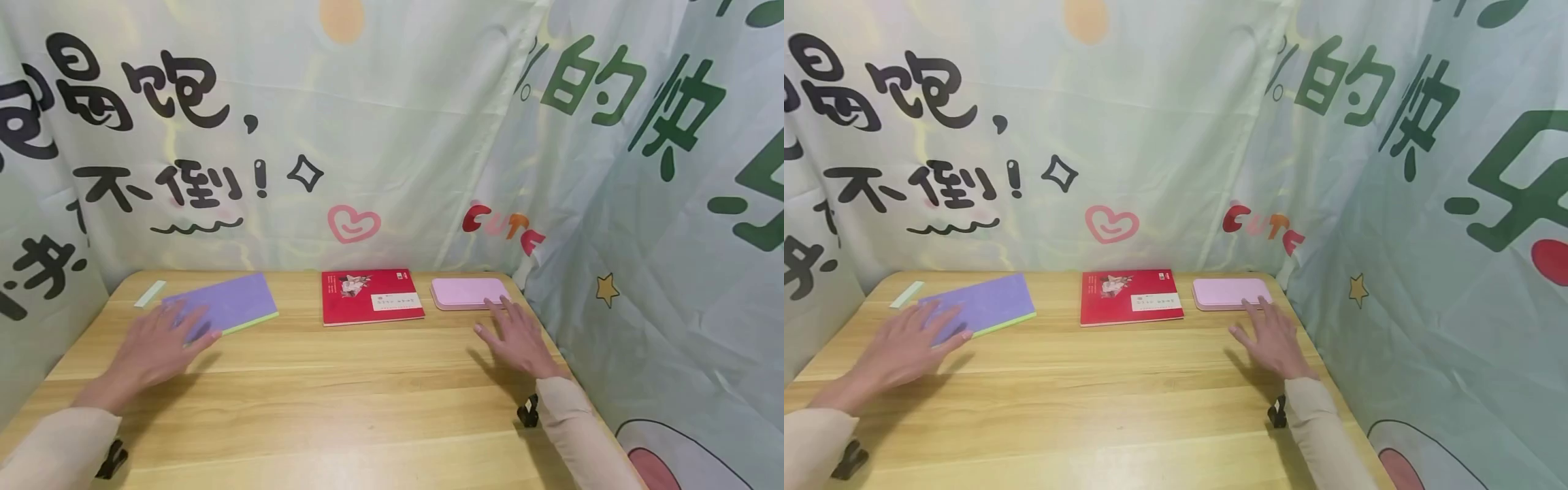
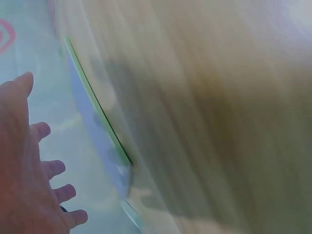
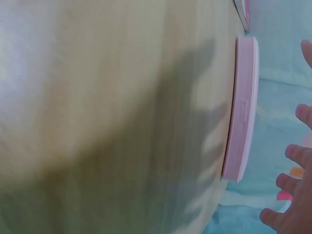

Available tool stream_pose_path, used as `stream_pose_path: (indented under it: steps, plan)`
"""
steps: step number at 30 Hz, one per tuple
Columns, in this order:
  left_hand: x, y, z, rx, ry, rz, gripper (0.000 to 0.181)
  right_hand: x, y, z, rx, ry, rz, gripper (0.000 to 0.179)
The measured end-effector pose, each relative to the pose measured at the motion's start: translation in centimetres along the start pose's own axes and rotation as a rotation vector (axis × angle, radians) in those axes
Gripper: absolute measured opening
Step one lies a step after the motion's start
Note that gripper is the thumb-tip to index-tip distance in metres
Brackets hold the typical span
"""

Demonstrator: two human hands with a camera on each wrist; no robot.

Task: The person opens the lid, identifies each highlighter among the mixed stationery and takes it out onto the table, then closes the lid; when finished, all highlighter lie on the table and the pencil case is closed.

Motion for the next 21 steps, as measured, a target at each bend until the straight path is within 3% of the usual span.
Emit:
stream_pose_path:
  steps: [6, 17, 21]
  plan:
    - [-4.2, 0.0, -1.4, -0.059, 0.092, 0.022, 0.072, -1.4, -1.0, -0.6, -0.022, 0.006, -0.031, 0.078]
    - [-10.0, 2.2, -2.8, 0.034, 0.079, 0.143, 0.078, -2.8, -1.0, -3.3, -0.014, 0.026, -0.077, 0.078]
    - [-12.2, 3.2, -3.6, 0.05, 0.103, 0.166, 0.078, -3.4, -0.5, -4.0, -0.008, 0.034, -0.095, 0.076]
Point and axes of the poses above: each hand's wrist, its own z-axis away from the middle knuckle, its own y-axis out of the palm, x = y × z, the point moved 8 cm from there along -z, towards the middle knuckle, and after that the axes turned 11 degrees about z, right-handed, at the moved point
